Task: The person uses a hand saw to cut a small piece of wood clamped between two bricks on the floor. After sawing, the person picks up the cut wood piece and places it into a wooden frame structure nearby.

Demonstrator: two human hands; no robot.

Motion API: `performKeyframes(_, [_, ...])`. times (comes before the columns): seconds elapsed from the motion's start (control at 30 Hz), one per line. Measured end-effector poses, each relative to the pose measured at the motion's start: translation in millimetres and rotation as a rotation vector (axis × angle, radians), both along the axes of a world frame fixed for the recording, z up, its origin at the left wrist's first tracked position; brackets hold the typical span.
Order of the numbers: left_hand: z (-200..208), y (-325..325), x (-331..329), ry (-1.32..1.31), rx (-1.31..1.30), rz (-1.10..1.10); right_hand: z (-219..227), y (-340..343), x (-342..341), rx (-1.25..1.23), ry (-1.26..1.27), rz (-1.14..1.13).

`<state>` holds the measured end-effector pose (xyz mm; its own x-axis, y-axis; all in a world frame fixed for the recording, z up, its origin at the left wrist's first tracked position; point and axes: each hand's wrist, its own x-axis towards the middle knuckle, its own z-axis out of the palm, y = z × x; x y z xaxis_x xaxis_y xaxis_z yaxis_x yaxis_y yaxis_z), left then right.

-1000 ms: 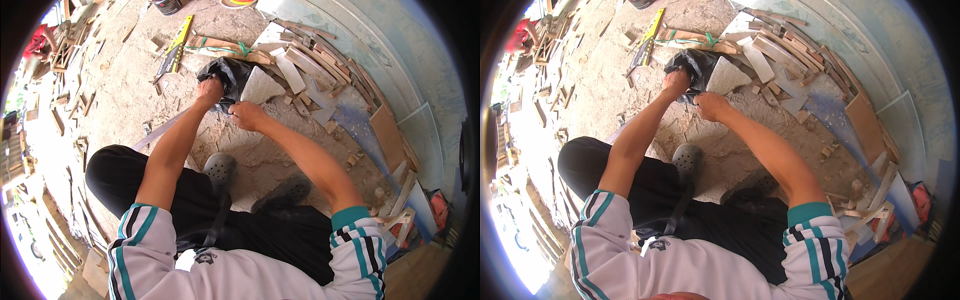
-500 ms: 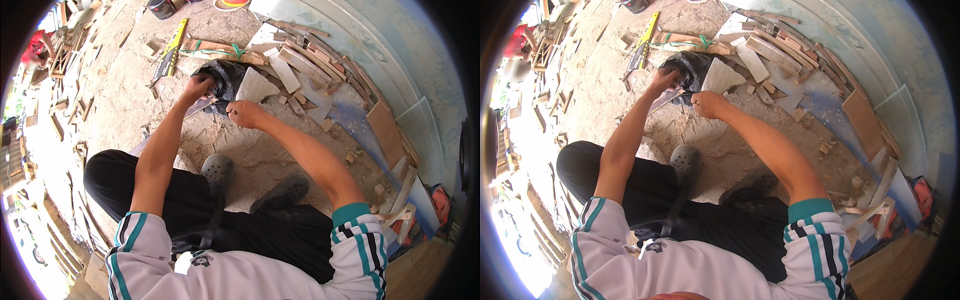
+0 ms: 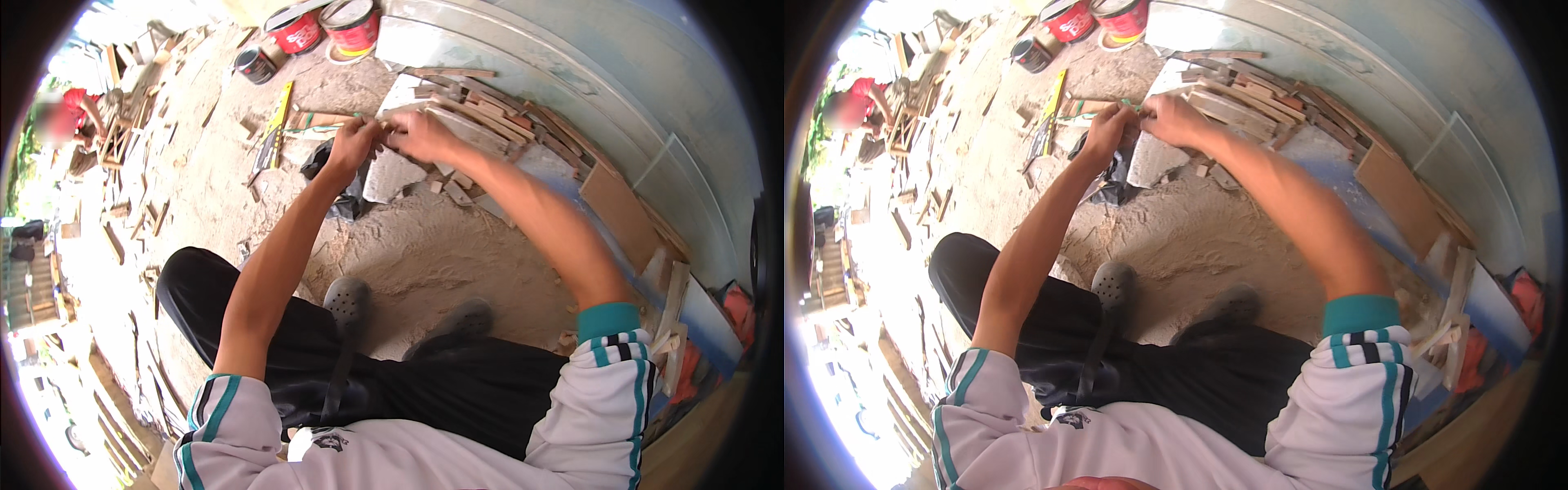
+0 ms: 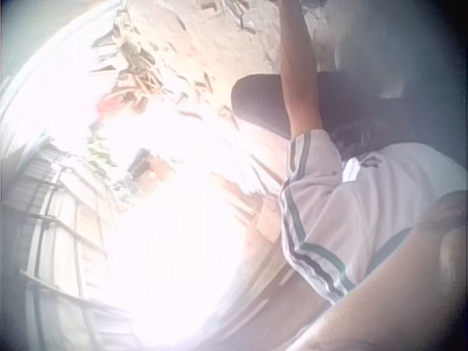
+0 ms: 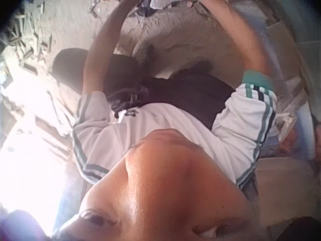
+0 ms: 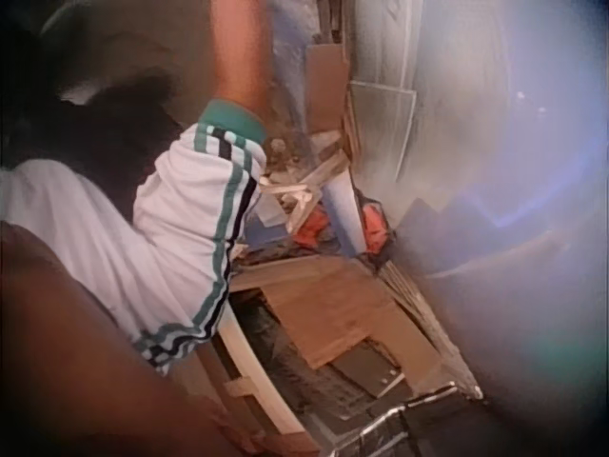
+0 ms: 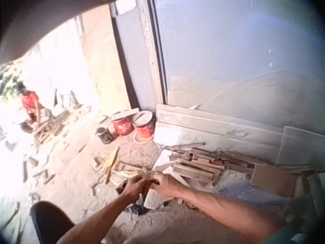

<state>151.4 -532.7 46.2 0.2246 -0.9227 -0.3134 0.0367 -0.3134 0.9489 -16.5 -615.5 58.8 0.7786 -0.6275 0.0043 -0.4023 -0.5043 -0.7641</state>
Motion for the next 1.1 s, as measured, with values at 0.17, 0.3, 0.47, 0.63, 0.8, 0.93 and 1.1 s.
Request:
performKeyframes(0.17, [54.2, -73.5, -88.2, 0.037, -0.015, -0.112, 36.4, -65.5, -87.5, 0.092, -0.049, -0.298])
performKeyframes(0.3, [47.9, -107.5, -171.9, -0.047, -0.059, -0.233, 48.5, -69.6, -172.4, 0.436, -0.378, -0.621])
performKeyframes(0.47, [15.3, -99.1, -309.7, -0.023, -0.210, -0.251, 16.4, -52.7, -272.3, 0.495, -0.489, -0.936])
performKeyframes(0.63, [-21.3, -84.5, -435.0, -0.231, -0.347, -0.087, -10.9, -24.6, -349.6, -0.095, -0.146, -1.226])
performKeyframes(0.8, [35.7, -66.9, -514.4, -0.011, -0.688, -0.218, 67.3, 26.0, -402.8, -0.199, -0.498, -1.662])
performKeyframes(0.93, [105.6, -29.9, -596.1, 0.238, -0.812, -0.394, 119.6, 76.8, -492.2, -0.687, -0.600, -1.623])
performKeyframes(1.1, [159.2, 41.4, -640.0, 0.653, -0.913, -0.857, 228.1, 210.1, -520.2, -0.364, -0.654, -1.777])
